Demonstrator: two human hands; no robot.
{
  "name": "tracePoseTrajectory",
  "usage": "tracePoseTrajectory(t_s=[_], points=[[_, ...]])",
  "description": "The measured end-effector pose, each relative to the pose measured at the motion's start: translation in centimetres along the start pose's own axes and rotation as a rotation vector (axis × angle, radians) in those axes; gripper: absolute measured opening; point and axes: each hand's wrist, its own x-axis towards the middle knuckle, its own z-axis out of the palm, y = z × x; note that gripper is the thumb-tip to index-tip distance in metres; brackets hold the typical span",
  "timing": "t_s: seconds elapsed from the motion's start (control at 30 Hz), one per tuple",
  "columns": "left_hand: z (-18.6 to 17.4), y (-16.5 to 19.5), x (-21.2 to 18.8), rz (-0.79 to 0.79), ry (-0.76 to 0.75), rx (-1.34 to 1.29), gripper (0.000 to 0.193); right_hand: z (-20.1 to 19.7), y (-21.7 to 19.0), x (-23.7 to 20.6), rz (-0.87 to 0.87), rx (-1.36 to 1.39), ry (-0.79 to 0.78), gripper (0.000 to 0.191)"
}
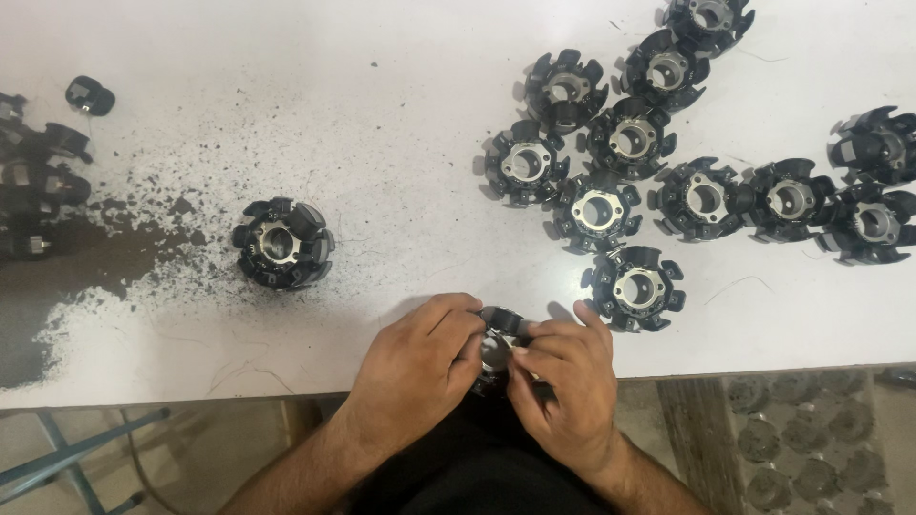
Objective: The person sits at a white workbench and assembles small black plastic housings with metal center hubs, pressing small black inserts into each housing by hand and using a small stick to help seat them. Finished housings are placed in a growing group on the right side of the table while unassembled parts sit on the left.
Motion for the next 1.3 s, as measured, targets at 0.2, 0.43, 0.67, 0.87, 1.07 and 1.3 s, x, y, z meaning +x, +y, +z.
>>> tracePoseTrajectory(t_s=[0.2,0.43,0.67,0.87,1.07,1.3], points=[[-0.2,0.0,-0.2,0.024,0.027,-0.017,0.013,0.1,0.2,0.1,-0.014,0.000,0.010,0.035],[-0.3,0.2,-0.4,0.010,0.038,-0.045,0.015,0.5,-0.4,0.0,-0.027,-0.025,0.033,0.035],[0.2,0.2,-1.2,0.068,0.105,-0.042,0.016,0.4,-0.6,0.4,-0.033,-0.090,-0.028,0.035],[-4.2,-0.9,-0.9,0.193,0.253,0.308,0.043,-0.7,1.0,1.2,-0.023,-0.155,0.002,0.029],[-12.8,-5.8,0.5,-0.229,0.171,0.494,0.100,-3.4,2.6,1.9,0.144,-0.280,-0.007,0.023],[-10.7,-2.7,1.0,-0.276,0.062,0.325,0.105,-4.1,3.3,2.5,0.141,-0.232,0.245,0.025]])
